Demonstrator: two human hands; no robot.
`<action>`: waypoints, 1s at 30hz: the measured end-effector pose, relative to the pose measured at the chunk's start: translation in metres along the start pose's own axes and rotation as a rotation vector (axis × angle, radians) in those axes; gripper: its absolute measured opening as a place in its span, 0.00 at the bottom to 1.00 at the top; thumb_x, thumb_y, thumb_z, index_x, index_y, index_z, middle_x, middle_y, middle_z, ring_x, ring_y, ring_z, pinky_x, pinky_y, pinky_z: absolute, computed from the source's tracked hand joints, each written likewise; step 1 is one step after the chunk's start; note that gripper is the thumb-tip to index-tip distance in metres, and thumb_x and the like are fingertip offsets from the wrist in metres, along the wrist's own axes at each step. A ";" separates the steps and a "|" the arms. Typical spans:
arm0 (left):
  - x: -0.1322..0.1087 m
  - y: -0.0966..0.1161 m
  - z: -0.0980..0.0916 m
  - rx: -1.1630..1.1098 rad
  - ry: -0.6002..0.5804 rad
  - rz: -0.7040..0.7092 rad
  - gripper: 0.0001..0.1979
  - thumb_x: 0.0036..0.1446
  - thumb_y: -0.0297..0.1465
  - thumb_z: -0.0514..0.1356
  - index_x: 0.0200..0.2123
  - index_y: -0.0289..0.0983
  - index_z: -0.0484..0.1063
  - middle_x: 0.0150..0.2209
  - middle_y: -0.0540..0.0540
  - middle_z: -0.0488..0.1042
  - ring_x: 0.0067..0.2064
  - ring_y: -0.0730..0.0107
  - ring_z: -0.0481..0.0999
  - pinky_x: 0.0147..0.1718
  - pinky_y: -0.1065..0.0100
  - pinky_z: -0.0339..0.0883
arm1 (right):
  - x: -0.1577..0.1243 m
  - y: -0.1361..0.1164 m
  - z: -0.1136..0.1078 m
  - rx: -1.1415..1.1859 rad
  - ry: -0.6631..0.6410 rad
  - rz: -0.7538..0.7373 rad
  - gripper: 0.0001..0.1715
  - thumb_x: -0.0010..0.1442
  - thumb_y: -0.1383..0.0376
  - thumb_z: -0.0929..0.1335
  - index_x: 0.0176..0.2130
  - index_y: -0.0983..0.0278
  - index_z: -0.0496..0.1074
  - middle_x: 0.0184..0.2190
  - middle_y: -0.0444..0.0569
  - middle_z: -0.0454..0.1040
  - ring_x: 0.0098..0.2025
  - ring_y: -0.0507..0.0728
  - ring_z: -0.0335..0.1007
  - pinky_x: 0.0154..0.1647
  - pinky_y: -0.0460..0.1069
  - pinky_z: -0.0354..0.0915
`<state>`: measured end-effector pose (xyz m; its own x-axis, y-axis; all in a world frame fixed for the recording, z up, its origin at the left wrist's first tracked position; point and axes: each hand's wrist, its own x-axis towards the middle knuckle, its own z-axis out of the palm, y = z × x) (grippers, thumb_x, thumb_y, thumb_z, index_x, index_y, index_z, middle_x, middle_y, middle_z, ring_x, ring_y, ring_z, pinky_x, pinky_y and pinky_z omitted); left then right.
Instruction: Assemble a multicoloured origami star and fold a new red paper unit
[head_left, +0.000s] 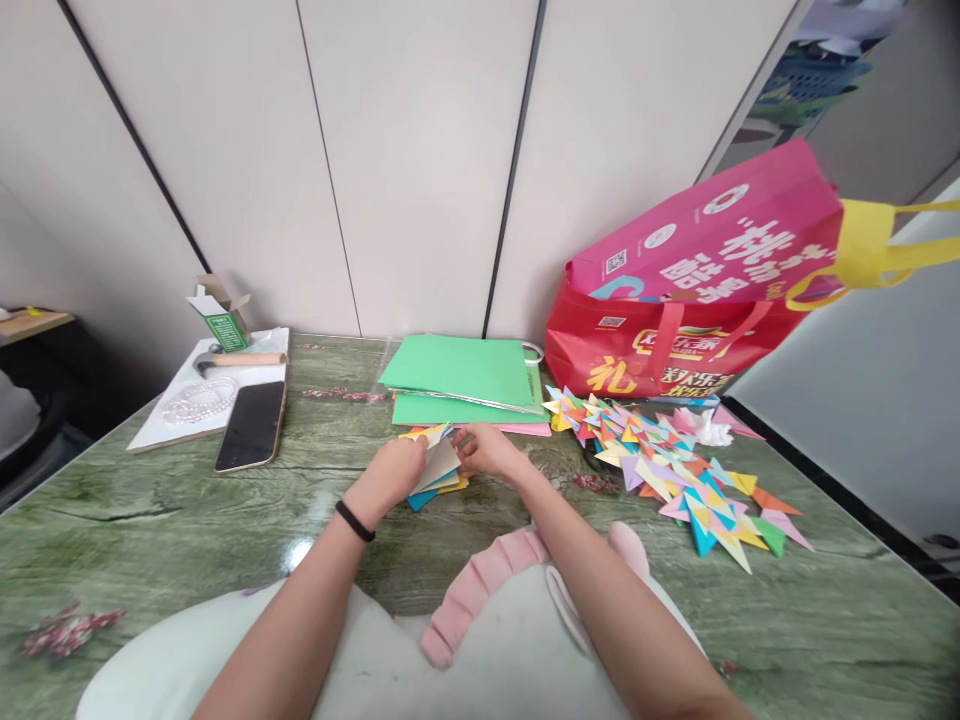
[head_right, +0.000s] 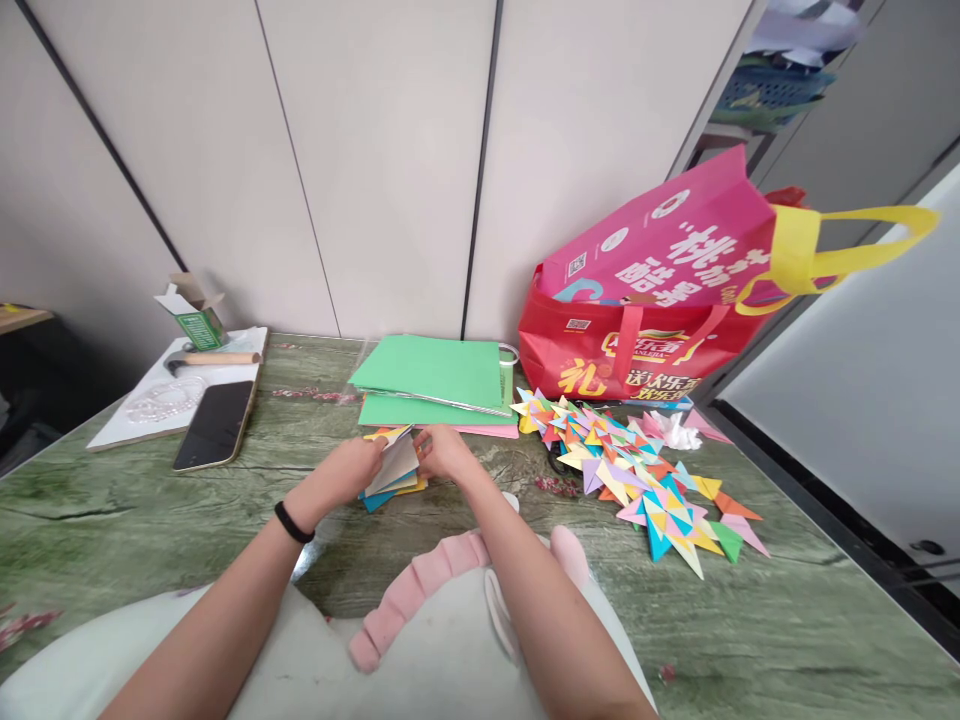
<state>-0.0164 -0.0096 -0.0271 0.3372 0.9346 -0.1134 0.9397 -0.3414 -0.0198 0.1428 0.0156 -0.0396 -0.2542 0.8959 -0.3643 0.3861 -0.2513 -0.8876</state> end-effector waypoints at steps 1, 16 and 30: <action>0.000 0.000 0.000 -0.001 0.000 -0.002 0.13 0.59 0.25 0.43 0.40 0.30 0.66 0.34 0.34 0.74 0.38 0.57 0.76 0.34 0.63 0.67 | 0.001 0.001 0.000 -0.007 0.003 0.000 0.18 0.38 0.84 0.66 0.29 0.66 0.66 0.13 0.37 0.67 0.18 0.51 0.69 0.23 0.44 0.67; 0.004 -0.004 0.007 -0.010 -0.004 0.006 0.14 0.60 0.25 0.44 0.42 0.29 0.66 0.36 0.33 0.74 0.38 0.58 0.75 0.36 0.62 0.66 | 0.000 0.002 0.001 -0.021 -0.055 0.087 0.21 0.39 0.82 0.66 0.34 0.66 0.66 0.12 0.38 0.68 0.19 0.55 0.71 0.23 0.47 0.69; 0.003 -0.001 0.003 -0.001 0.002 -0.011 0.14 0.60 0.25 0.43 0.42 0.29 0.66 0.36 0.34 0.75 0.38 0.57 0.76 0.34 0.62 0.67 | 0.004 0.006 0.000 0.021 -0.060 0.087 0.20 0.40 0.82 0.67 0.34 0.67 0.66 0.12 0.38 0.68 0.17 0.54 0.70 0.19 0.45 0.68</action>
<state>-0.0166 -0.0067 -0.0309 0.3271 0.9385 -0.1108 0.9434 -0.3311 -0.0199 0.1443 0.0174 -0.0466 -0.2737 0.8469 -0.4559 0.3907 -0.3353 -0.8573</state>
